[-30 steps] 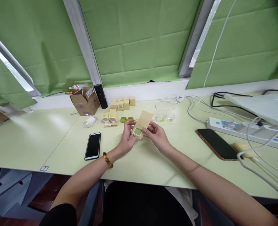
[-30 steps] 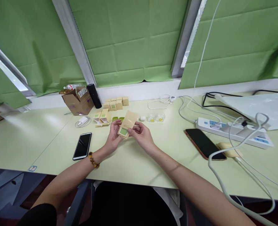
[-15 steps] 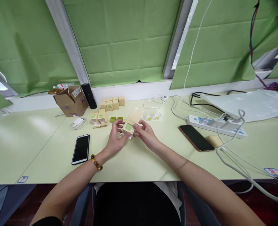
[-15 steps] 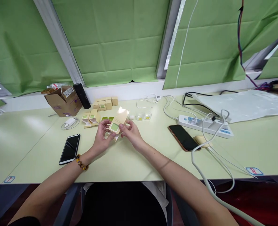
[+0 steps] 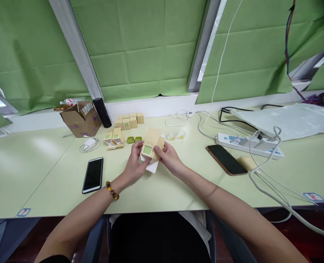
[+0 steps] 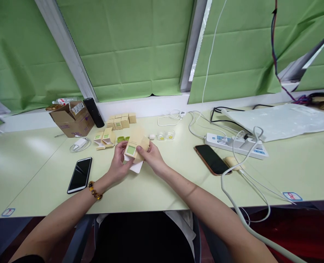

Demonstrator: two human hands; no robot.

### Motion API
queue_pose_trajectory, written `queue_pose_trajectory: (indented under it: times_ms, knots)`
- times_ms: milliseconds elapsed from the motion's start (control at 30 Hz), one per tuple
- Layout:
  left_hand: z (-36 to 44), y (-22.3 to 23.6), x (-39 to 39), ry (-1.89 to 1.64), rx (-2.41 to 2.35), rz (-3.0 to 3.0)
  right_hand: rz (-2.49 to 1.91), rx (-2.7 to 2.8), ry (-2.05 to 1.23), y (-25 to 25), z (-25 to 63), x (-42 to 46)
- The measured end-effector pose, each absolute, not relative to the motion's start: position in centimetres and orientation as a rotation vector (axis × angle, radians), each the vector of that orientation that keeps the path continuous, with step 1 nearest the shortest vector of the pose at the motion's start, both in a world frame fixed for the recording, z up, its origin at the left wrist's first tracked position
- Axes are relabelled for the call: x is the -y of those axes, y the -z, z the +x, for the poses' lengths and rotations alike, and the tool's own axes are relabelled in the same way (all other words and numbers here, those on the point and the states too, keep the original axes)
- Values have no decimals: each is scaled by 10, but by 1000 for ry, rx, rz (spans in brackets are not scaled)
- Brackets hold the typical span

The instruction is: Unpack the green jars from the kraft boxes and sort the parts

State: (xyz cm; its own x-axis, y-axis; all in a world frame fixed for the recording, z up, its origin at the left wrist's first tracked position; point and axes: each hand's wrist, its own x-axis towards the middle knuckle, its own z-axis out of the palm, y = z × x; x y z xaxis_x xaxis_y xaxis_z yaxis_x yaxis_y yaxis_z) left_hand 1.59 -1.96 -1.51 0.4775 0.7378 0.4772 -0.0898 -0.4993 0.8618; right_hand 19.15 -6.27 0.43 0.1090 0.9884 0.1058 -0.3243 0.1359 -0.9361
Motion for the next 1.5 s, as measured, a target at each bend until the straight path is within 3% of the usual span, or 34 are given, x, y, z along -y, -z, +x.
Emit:
queue_pose_trajectory:
  times_ms: [267, 667, 867, 1067, 1300, 1500]
  knots:
    - [16, 6, 17, -1095, -374, 1641, -917, 976, -1128, -12, 199, 62]
    - [9, -16, 7, -1050, -762, 1561, -1027, 1122, -1061, -5, 198, 62]
    - [-50, -46, -23, -823, -1119, 1924, -1089, 1165, -914, -23, 212, 66]
    - [-112, -32, -44, -660, -1509, 2102, -1114, 1238, -831, -31, 223, 69]
    - [-111, -37, -39, -314, -1838, 2476, -1219, 1366, -709, -22, 226, 69]
    - [-93, -50, -13, -318, -1775, 2859, -1272, 1407, -516, -17, 242, 63]
